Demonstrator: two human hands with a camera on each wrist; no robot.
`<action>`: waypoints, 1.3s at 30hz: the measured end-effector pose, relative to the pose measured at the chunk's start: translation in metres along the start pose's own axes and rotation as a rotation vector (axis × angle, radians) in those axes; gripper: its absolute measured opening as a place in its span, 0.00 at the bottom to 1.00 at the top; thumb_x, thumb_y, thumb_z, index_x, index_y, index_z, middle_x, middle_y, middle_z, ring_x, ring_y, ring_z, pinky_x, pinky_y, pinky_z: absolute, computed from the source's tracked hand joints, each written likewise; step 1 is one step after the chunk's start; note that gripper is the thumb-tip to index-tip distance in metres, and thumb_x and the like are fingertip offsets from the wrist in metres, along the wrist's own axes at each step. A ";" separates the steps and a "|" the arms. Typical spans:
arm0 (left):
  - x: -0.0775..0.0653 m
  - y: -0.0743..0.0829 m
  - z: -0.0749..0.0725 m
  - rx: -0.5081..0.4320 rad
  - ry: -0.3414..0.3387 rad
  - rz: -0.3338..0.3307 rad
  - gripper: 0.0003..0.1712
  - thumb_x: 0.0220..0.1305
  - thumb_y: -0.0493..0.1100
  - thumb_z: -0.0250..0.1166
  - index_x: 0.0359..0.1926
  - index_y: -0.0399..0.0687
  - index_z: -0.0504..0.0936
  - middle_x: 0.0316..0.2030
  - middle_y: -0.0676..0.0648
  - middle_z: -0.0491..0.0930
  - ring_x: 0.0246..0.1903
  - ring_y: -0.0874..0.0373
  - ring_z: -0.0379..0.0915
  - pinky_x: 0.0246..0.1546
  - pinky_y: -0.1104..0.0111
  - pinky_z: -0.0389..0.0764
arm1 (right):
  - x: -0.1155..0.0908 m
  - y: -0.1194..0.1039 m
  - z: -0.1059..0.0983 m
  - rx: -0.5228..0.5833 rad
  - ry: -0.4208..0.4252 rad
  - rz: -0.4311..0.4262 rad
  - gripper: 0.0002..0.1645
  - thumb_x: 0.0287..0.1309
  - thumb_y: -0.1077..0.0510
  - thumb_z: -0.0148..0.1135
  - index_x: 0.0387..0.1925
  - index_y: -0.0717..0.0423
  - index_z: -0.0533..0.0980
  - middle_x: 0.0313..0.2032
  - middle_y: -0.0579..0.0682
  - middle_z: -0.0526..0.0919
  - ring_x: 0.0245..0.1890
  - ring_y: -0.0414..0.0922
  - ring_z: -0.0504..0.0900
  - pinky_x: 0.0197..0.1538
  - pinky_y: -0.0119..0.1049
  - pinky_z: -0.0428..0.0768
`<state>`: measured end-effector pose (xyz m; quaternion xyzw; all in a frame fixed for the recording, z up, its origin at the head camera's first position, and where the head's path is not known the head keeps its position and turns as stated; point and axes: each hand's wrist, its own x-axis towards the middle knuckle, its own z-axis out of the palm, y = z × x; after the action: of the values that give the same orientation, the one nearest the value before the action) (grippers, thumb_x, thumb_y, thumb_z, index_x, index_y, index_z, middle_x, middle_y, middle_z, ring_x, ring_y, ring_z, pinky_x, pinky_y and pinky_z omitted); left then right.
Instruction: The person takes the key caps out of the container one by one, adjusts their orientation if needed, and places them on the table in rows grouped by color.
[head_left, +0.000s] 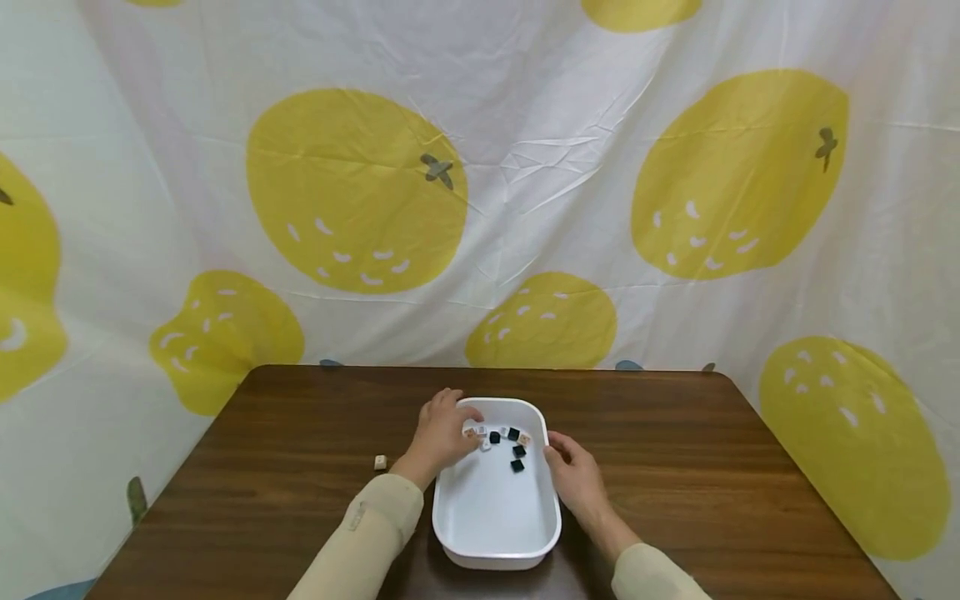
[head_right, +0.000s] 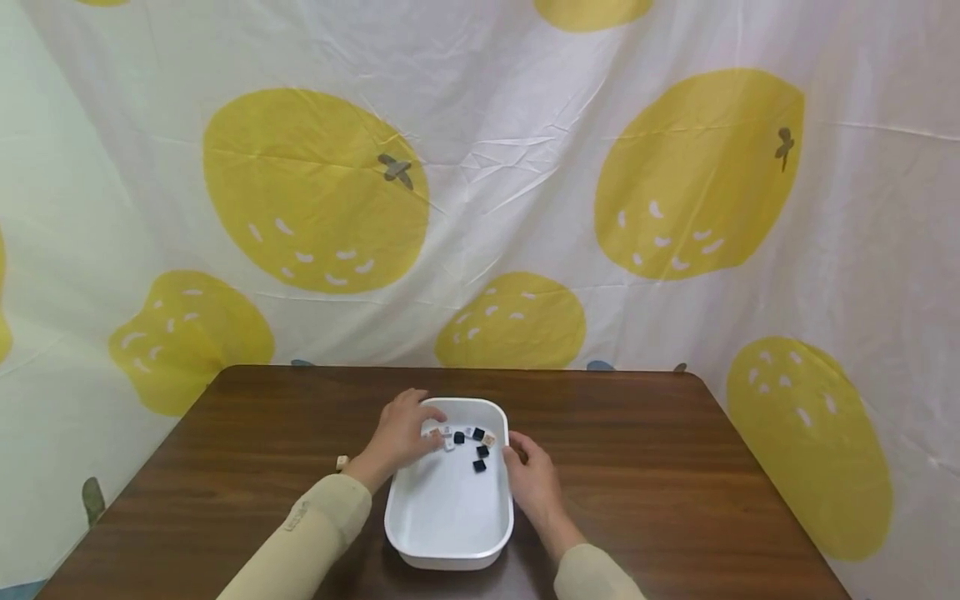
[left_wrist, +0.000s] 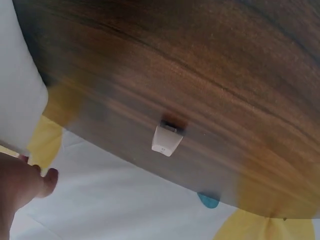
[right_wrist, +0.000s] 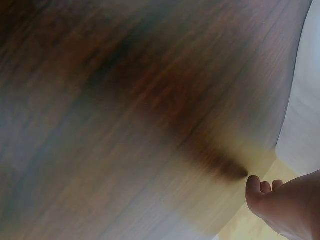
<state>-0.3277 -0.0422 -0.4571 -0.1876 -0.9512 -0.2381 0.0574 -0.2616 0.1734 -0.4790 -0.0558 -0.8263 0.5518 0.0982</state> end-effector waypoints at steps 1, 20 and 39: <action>-0.001 0.000 0.000 -0.003 -0.006 -0.017 0.14 0.59 0.45 0.71 0.47 0.52 0.86 0.68 0.36 0.64 0.71 0.37 0.49 0.69 0.44 0.51 | 0.000 0.000 0.000 0.006 0.000 -0.002 0.20 0.68 0.61 0.55 0.58 0.66 0.76 0.52 0.63 0.82 0.50 0.55 0.80 0.52 0.47 0.78; 0.004 0.004 0.008 0.221 -0.039 -0.140 0.07 0.56 0.48 0.73 0.37 0.55 0.90 0.63 0.34 0.69 0.69 0.33 0.53 0.65 0.37 0.55 | -0.001 0.002 0.003 0.008 0.020 -0.034 0.20 0.67 0.61 0.56 0.56 0.67 0.77 0.49 0.62 0.83 0.48 0.53 0.80 0.50 0.45 0.78; 0.007 0.008 0.009 0.406 -0.131 -0.059 0.12 0.53 0.53 0.76 0.37 0.57 0.89 0.71 0.34 0.60 0.73 0.35 0.44 0.69 0.39 0.47 | 0.000 0.002 0.000 0.016 0.005 -0.037 0.19 0.68 0.62 0.56 0.57 0.68 0.76 0.50 0.63 0.82 0.48 0.54 0.80 0.49 0.43 0.78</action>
<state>-0.3316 -0.0288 -0.4601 -0.1596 -0.9864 -0.0303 0.0251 -0.2618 0.1738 -0.4807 -0.0412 -0.8224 0.5565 0.1108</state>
